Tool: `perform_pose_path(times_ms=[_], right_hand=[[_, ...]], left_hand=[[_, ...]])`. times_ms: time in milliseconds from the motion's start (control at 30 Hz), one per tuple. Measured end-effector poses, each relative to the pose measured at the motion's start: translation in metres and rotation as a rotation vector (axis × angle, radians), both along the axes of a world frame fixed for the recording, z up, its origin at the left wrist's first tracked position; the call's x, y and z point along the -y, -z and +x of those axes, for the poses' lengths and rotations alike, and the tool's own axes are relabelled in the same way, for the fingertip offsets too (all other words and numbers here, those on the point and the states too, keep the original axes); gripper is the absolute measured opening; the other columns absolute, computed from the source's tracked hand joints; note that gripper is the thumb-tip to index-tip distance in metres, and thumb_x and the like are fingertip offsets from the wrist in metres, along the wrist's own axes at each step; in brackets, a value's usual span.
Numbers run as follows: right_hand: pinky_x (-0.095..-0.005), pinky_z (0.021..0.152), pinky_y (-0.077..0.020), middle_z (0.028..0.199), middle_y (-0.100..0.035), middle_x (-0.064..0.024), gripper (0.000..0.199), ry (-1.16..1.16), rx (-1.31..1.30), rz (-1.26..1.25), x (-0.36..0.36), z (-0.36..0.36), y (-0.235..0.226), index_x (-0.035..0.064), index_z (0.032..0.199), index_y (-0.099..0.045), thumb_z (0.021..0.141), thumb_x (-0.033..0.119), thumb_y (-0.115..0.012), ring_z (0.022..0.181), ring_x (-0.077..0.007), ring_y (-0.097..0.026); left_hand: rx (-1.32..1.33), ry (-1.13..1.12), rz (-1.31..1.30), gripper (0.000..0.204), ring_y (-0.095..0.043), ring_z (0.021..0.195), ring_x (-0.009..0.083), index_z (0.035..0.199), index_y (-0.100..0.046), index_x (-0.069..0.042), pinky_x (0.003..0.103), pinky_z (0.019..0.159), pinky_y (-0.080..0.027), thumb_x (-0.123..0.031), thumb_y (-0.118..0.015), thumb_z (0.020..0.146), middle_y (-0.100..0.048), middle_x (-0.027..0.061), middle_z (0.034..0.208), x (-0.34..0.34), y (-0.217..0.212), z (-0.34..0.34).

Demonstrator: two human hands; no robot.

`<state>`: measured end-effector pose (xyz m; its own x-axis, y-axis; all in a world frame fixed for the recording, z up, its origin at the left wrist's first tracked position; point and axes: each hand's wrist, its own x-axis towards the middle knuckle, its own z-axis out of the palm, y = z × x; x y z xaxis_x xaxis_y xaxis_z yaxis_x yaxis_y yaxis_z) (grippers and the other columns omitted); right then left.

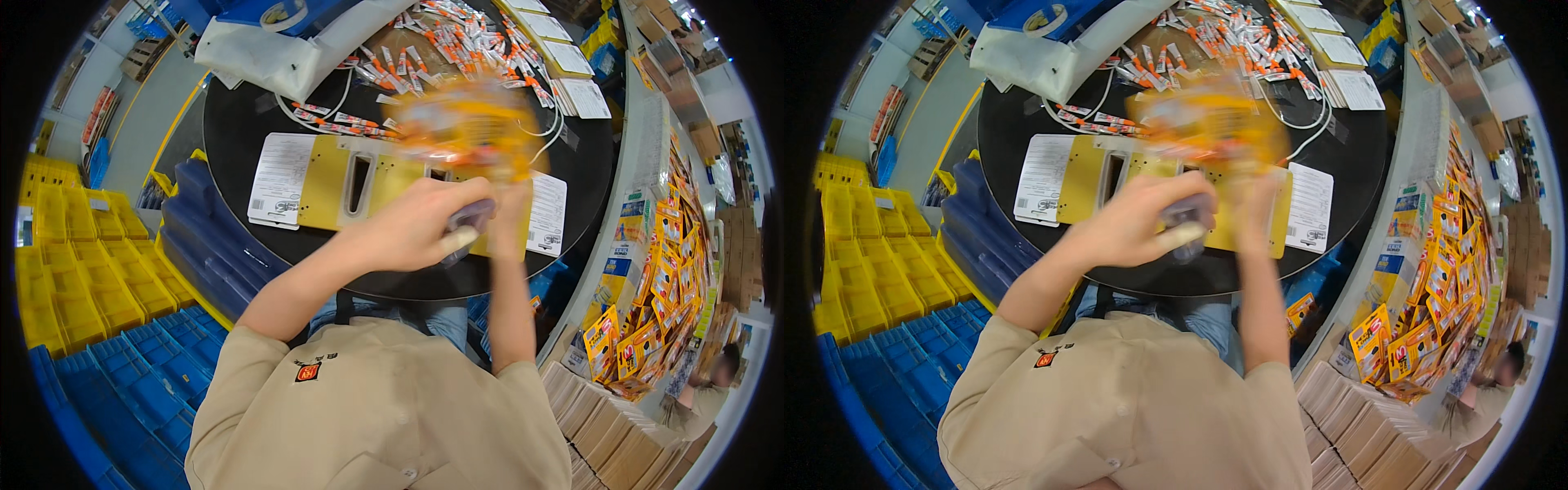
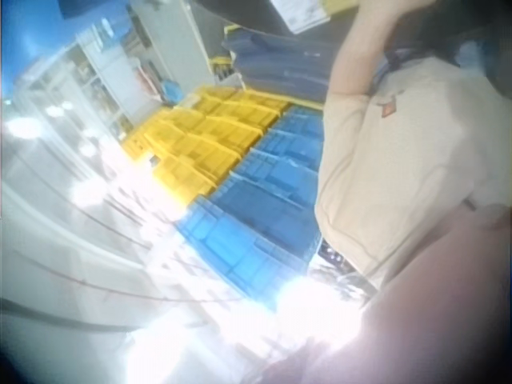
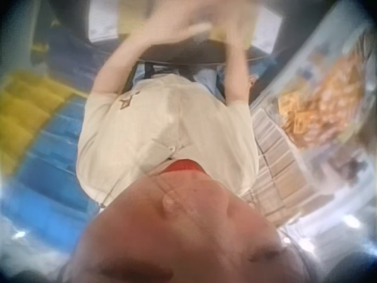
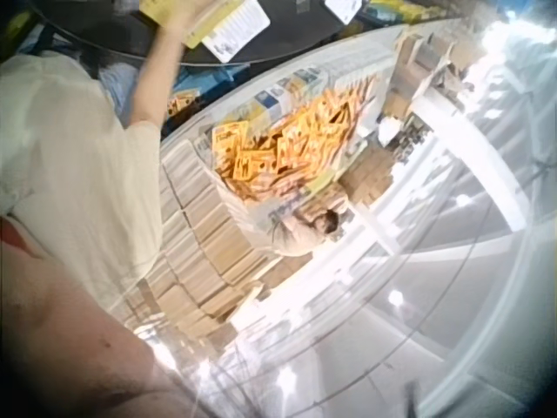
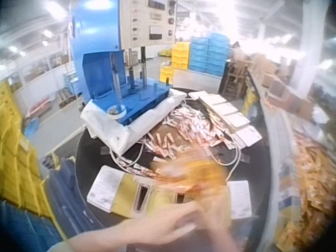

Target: The person repeatedly places small orange-handled knives into a yellow cardboard packaging tray, then flips the tray to show the back and sets it aside. The process is repeated multiple times with new trays.

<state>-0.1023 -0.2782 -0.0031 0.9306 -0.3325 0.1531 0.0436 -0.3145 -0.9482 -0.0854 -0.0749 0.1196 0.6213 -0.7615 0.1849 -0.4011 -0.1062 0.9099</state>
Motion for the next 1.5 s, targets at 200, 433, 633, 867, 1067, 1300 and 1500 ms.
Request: perform_pose_path(times_ms=[200,433,633,867,1067,1300,1500], right_hand=[[-0.0360,0.059,-0.0592,0.106,-0.061,-0.0161,0.043,1.234,0.488,0.276,0.266,-0.058,-0.030,-0.0005,0.119,-0.051,0.090,0.029,-0.062,0.078,-0.0270,-0.067],[-0.0295,0.063,-0.0555,0.093,-0.068,-0.0128,0.021,0.477,0.365,0.212,0.235,0.074,0.006,-0.0012,0.098,-0.065,0.094,0.015,-0.052,0.073,-0.0183,-0.067],[-0.0435,0.077,-0.0494,0.091,-0.067,-0.0198,0.031,-0.022,-0.197,-0.789,0.080,0.207,0.088,0.0001,0.097,-0.064,0.082,0.027,-0.069,0.085,-0.0358,-0.065],[-0.0333,0.070,-0.0512,0.090,-0.067,-0.0123,0.016,-0.102,0.040,-0.326,0.088,0.138,0.036,0.0024,0.095,-0.063,0.082,0.009,-0.069,0.078,-0.0248,-0.065],[-0.0384,0.099,-0.0439,0.125,-0.059,-0.0107,0.035,-0.482,0.146,-0.803,0.105,-0.014,0.015,0.0091,0.116,-0.064,0.081,0.003,-0.064,0.118,-0.0286,-0.054],[-0.0513,0.114,-0.0172,0.144,-0.044,-0.0113,0.045,-0.416,-0.043,-0.879,0.082,-0.041,0.011,0.0083,0.131,-0.054,0.088,0.021,-0.058,0.139,-0.0316,-0.031],[-0.0395,0.097,-0.0430,0.124,-0.056,-0.0158,0.031,-0.237,0.036,-0.728,0.057,0.019,0.015,0.0028,0.117,-0.062,0.089,0.014,-0.057,0.114,-0.0328,-0.054]], left_hand=[[0.092,-0.071,0.289,0.033,-0.063,0.084,0.0393,0.099,-0.055,-0.002,0.045,0.073,-0.049,-0.013,-0.073,0.074,-0.065,0.0196,0.084,0.103,0.095,0.017],[0.089,-0.156,0.523,0.041,-0.064,0.084,0.0378,0.093,-0.057,-0.001,0.046,0.071,-0.050,-0.029,-0.077,0.072,-0.066,0.0182,0.084,0.150,0.133,0.028],[0.117,-0.305,0.760,0.055,-0.065,0.081,0.0368,0.095,-0.057,-0.002,0.045,0.073,-0.052,-0.045,-0.078,0.069,-0.067,0.0165,0.081,0.145,0.127,0.029],[-0.231,-0.161,0.371,0.042,-0.066,0.086,0.0290,0.112,-0.052,-0.002,0.039,0.076,-0.051,-0.026,-0.066,0.081,-0.066,0.0166,0.093,0.084,0.116,0.034],[-0.056,-0.323,0.385,0.023,-0.063,0.073,0.0322,0.088,-0.059,-0.002,0.038,0.067,-0.048,-0.017,-0.072,0.077,-0.064,0.0153,0.077,0.039,0.124,0.048],[0.216,-0.384,0.746,0.051,-0.064,0.070,0.0365,0.082,-0.058,0.000,0.044,0.062,-0.049,-0.046,-0.077,0.071,-0.064,0.0160,0.071,0.031,0.127,0.055],[0.143,-0.442,0.661,0.051,-0.066,0.074,0.0363,0.090,-0.058,0.002,0.042,0.065,-0.052,-0.045,-0.072,0.077,-0.065,0.0195,0.075,-0.004,0.119,0.051]])
